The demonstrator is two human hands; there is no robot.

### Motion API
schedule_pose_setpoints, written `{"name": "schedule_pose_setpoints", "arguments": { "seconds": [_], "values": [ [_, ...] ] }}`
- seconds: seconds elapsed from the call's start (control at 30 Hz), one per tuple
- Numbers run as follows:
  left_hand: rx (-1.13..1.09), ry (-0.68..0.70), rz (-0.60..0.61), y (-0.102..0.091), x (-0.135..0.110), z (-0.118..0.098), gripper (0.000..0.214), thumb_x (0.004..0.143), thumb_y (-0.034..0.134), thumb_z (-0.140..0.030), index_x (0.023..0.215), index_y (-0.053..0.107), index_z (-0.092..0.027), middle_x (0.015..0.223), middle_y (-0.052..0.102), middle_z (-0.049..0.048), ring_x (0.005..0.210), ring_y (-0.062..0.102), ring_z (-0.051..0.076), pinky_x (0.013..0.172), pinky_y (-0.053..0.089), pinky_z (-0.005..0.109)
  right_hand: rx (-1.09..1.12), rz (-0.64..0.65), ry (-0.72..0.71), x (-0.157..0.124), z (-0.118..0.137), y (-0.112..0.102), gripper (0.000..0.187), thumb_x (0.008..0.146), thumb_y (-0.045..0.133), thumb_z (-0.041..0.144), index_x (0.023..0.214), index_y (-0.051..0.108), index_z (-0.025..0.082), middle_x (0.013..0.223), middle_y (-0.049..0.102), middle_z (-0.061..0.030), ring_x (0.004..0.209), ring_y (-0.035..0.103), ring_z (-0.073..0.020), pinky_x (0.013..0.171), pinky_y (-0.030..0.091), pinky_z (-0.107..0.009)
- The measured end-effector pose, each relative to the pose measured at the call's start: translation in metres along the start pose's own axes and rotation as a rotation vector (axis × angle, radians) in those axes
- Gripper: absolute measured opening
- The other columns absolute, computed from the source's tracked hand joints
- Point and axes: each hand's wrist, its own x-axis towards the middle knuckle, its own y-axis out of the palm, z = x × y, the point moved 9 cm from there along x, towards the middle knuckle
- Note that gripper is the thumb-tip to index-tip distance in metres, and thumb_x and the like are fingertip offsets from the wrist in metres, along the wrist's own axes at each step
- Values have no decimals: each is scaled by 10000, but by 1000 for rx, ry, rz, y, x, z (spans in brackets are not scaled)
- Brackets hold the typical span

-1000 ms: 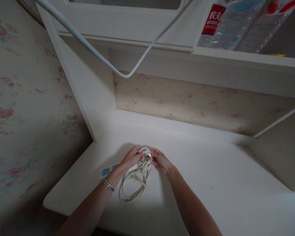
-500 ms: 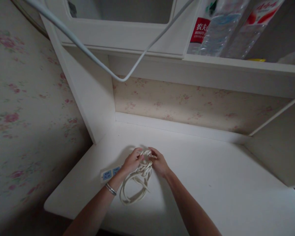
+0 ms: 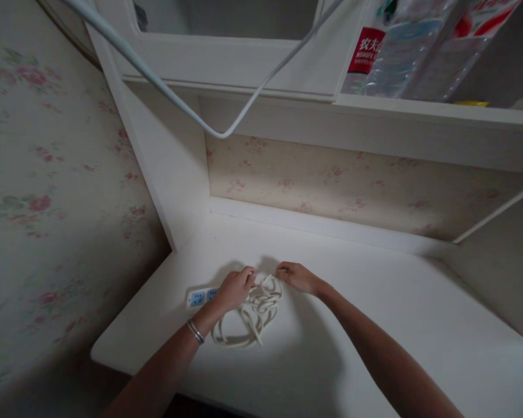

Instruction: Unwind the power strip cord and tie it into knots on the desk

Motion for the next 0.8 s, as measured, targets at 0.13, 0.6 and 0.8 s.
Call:
{"name": "schedule_pose_setpoints", "arguments": {
  "seconds": [0.13, 0.6, 0.8],
  "values": [
    [126, 68, 31, -6, -4, 2, 253, 924, 408, -264, 891, 656, -226, 890, 704, 75, 910, 625, 217, 902, 357, 343, 96, -18, 104, -10, -43, -33, 300, 795, 534, 392, 853, 691, 143, 699, 652, -36, 584, 565, -142, 576, 432, -259],
    [130, 44, -11, -42, -5, 19, 324, 915, 414, -353, 1142, 614, -238, 1178, 642, 62, 1110, 549, 197, 1013, 334, 306, 306, -248, 247, -29, -111, -31, 466, 774, 580, 514, 1083, 606, 165, 696, 639, 0, 601, 568, -136, 581, 443, -260],
    [193, -116, 231, -67, -55, 79, 632, 631, 732, -356, 1232, 569, -252, 1269, 583, 65, 1160, 514, 258, 997, 361, 317, 601, -656, 335, -68, -132, -24, 565, 786, 522, 553, 1207, 482, 179, 929, 658, -73, 703, 630, -187, 609, 508, -309]
  ]
}}
